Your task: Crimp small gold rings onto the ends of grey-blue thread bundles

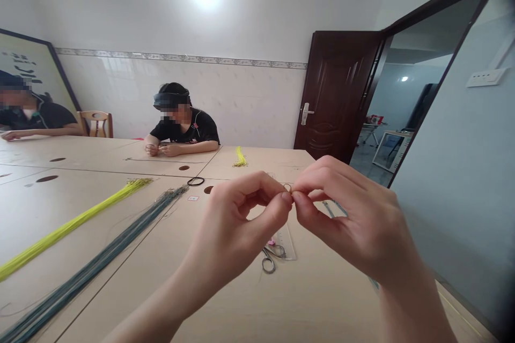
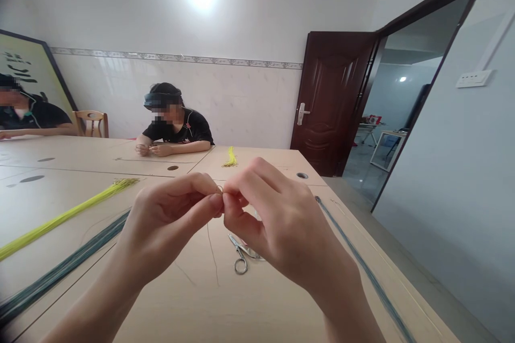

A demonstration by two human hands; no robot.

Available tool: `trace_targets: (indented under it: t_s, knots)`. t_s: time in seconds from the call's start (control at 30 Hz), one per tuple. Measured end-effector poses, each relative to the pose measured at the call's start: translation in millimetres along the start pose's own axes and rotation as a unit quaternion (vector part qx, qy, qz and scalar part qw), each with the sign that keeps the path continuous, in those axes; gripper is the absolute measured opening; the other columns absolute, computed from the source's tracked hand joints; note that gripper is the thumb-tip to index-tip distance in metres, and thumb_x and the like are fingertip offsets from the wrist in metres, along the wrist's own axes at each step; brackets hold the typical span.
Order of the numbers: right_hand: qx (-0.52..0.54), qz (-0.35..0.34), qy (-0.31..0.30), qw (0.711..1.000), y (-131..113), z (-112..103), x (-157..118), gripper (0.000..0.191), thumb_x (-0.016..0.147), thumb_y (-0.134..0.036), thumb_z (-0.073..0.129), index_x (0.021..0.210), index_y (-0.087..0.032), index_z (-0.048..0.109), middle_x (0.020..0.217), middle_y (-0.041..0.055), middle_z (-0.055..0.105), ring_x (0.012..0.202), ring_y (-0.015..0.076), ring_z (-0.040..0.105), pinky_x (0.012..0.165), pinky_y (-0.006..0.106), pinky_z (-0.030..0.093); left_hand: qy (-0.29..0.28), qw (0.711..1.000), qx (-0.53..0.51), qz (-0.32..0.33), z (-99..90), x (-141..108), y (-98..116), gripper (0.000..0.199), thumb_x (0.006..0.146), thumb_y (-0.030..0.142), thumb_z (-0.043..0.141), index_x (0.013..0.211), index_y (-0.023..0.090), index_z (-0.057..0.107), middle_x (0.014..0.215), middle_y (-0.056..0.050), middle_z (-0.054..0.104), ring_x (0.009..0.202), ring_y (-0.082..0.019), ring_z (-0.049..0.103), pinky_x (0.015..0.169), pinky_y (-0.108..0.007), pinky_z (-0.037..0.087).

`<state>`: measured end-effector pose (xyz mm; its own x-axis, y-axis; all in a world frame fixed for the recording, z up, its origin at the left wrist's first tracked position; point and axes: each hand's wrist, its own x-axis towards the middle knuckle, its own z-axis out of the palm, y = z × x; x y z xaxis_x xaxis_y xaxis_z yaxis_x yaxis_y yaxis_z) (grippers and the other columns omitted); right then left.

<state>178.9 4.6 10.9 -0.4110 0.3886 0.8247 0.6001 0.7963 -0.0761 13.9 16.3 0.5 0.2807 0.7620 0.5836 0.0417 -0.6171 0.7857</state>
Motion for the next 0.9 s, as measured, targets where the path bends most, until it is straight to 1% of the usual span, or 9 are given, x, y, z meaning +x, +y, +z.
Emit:
trace_targets:
  t_s: [0.13,0.23,0.47,0.6,0.67,0.8,0.9]
  knots:
    - [0.007,-0.022,0.017,1.000,0.7,1.1,-1.2,0.008,0.084,-0.009,0.054,0.079,-0.015,0.054,0.076,-0.0019,0.053,0.067,0.0068,0.049,0.057,0.022,0.044,-0.009,0.999,-0.027,-0.018,-0.3,0.0,-1.0,0.018,0.083,0.024,0.058,0.065,0.019,0.061,0.062,0.002,0.057,0.060,-0.010,0.052,0.051,-0.019,0.044]
    - [0.012,-0.018,0.017,1.000,0.0,0.3,-2.0,0.009,0.085,-0.009,0.055,0.078,-0.015,0.054,0.076,-0.0022,0.053,0.067,0.0062,0.049,0.057,0.021,0.044,-0.014,0.998,-0.045,-0.028,-0.2,-0.1,-1.3,0.018,0.083,0.024,0.057,0.066,0.019,0.060,0.062,0.002,0.057,0.061,-0.011,0.052,0.053,-0.019,0.045]
    - [0.018,-0.015,0.019,1.000,-1.0,-1.0,-2.2,0.008,0.083,-0.008,0.055,0.079,-0.014,0.055,0.077,-0.0028,0.054,0.068,0.0054,0.050,0.058,0.021,0.045,-0.019,0.997,-0.070,-0.033,0.2,-1.0,-2.4,0.017,0.083,0.022,0.057,0.066,0.018,0.059,0.063,0.002,0.056,0.062,-0.010,0.050,0.055,-0.020,0.043]
    - [0.026,-0.012,0.017,0.999,-0.9,-0.1,-1.7,0.009,0.082,-0.007,0.056,0.078,-0.014,0.055,0.077,-0.0036,0.055,0.068,0.0044,0.051,0.057,0.019,0.045,-0.026,0.996,-0.082,-0.028,-0.1,-0.9,-3.7,0.017,0.085,0.023,0.057,0.068,0.019,0.060,0.065,0.002,0.057,0.064,-0.010,0.051,0.056,-0.020,0.043]
    - [0.033,-0.008,0.025,0.999,-1.2,0.0,-1.3,0.009,0.082,-0.007,0.056,0.078,-0.015,0.055,0.077,-0.0043,0.055,0.068,0.0035,0.051,0.057,0.017,0.046,-0.023,0.996,-0.083,-0.018,-0.6,-1.1,-4.0,0.017,0.085,0.024,0.058,0.069,0.020,0.061,0.065,0.002,0.057,0.063,-0.009,0.050,0.054,-0.019,0.042]
    - [0.033,-0.003,0.053,0.998,-2.4,-0.5,-1.1,0.011,0.080,-0.004,0.056,0.076,-0.014,0.055,0.076,-0.0051,0.055,0.069,0.0021,0.051,0.062,0.012,0.049,-0.012,0.997,-0.074,-0.006,-2.0,-1.1,-3.7,0.018,0.085,0.025,0.059,0.068,0.020,0.062,0.064,0.002,0.058,0.063,-0.009,0.050,0.054,-0.019,0.040]
    - [0.045,-0.004,0.050,0.998,-3.1,-0.6,-1.5,0.010,0.080,-0.005,0.056,0.078,-0.014,0.057,0.077,-0.0049,0.057,0.070,0.0020,0.052,0.064,0.011,0.049,-0.015,0.997,-0.075,-0.010,-2.0,-0.3,-3.0,0.019,0.085,0.025,0.058,0.067,0.020,0.061,0.064,0.002,0.058,0.063,-0.009,0.051,0.056,-0.019,0.042]
